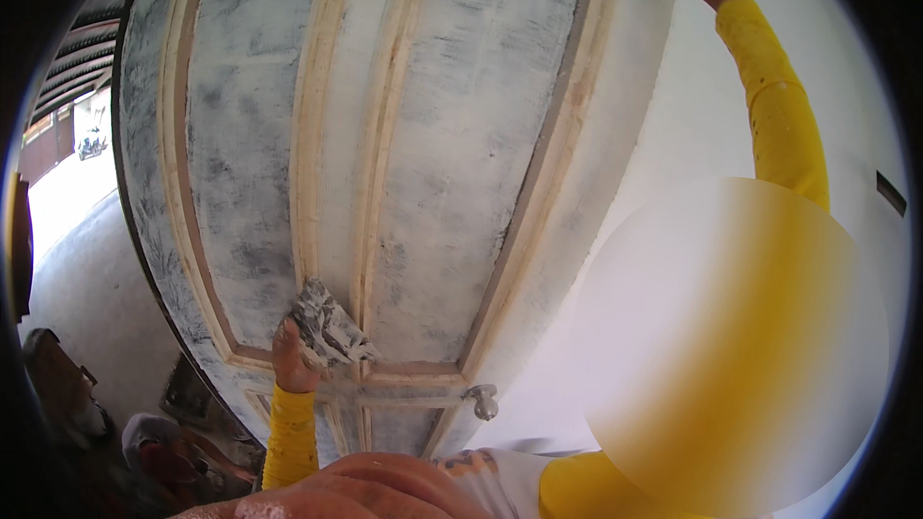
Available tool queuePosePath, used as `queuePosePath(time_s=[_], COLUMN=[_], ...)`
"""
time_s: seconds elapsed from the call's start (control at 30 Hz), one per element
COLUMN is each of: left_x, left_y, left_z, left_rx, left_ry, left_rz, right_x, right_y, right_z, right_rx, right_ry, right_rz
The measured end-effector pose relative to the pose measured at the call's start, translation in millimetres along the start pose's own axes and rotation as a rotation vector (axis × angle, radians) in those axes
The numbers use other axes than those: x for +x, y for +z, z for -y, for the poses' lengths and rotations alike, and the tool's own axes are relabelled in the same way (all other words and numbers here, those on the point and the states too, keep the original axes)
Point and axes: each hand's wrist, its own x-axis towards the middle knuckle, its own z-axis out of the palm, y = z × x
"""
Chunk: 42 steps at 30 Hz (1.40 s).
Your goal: The person applies plaster to a wooden door using a trowel and a putty knife. They repeatedly scoop plaster from a bucket and spread it across the door panels, smoothing the surface.
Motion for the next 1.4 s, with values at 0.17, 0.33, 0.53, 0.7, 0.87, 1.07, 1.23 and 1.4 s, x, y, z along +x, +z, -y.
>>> queuePosePath(time_s=[0.17, 0.33, 0.53, 0.7, 0.87, 1.07, 1.23, 1.4], left_x=[4.2, 10.8, 20.1, 6.4, -48.1, -127.5, -165.2, -173.5], left_y=[-16.9, -37.9, -28.9, 3.1, 74.0, 168.7, 224.1, 238.1], left_z=[6.4, 29.5, 35.8, -34.7, -103.9, -70.2, -39.1, -34.9], left_rx=[0.665, 0.256, 0.56, -0.525, -0.799, -0.927, -0.878, -0.849], left_ry=[0.574, 0.152, 0.476, -0.27, -0.644, -1.17, -1.33, -1.415], left_rz=[0.074, 0.111, 0.244, 0.207, 0.199, 0.275, 0.372, 0.416], right_x=[-90.4, -207.2, -411.3, -519.6, -541.9, -485.0, -448.2, -457.8], right_y=[0.8, -13.0, -67.6, -133.6, -207.7, -213.1, -236.4, -251.3], right_z=[-18.7, 82.5, 297.7, 497.7, 549.1, 471.5, 405.7, 405.2], right_rx=[-0.046, 0.367, 1.047, 1.9, 1.31, 1.7, 1.505, 1.369], right_ry=[0.173, 0.551, 1.286, 2.42, 1.443, 1.632, 0.786, 0.581], right_rz=[0.113, -0.307, -0.135, -0.376, 0.58, 0.167, 0.107, 0.382])
